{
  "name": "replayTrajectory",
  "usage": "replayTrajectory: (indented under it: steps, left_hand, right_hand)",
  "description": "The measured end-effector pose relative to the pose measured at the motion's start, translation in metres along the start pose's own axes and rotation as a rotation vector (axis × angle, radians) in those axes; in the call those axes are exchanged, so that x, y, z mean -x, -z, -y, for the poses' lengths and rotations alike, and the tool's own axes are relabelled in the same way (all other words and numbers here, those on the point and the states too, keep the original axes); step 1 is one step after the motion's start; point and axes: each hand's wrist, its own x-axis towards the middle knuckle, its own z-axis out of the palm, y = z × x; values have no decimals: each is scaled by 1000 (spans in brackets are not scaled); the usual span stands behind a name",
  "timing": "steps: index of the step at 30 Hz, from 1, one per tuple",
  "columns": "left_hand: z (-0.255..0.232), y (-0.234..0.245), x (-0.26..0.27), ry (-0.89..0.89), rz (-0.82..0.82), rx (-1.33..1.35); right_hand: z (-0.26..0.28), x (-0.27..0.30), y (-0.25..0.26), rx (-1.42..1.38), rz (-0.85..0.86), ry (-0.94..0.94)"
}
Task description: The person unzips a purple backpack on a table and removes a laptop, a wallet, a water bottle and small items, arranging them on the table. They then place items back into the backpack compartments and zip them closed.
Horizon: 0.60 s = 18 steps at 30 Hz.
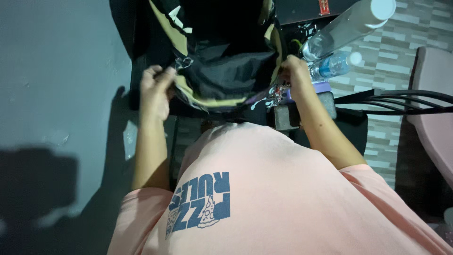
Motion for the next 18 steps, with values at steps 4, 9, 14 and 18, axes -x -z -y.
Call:
replayTrajectory:
  steps: [4, 9, 14, 18]
  left_hand:
    - [-32, -32, 6, -251, -70, 61]
    - [-48, -131, 38, -1006, 45, -685]
    - [-49, -208, 33, -1364, 245, -1353]
    - [-44, -218, 8, -1066, 377, -1399]
  right_hand:
    - [48, 17, -12, -413, 122, -33]
    - [86, 21, -48, -502, 204, 8]
    - [85, 30, -73, -216, 205, 169]
    - [78, 23, -62, -65, 261, 269]
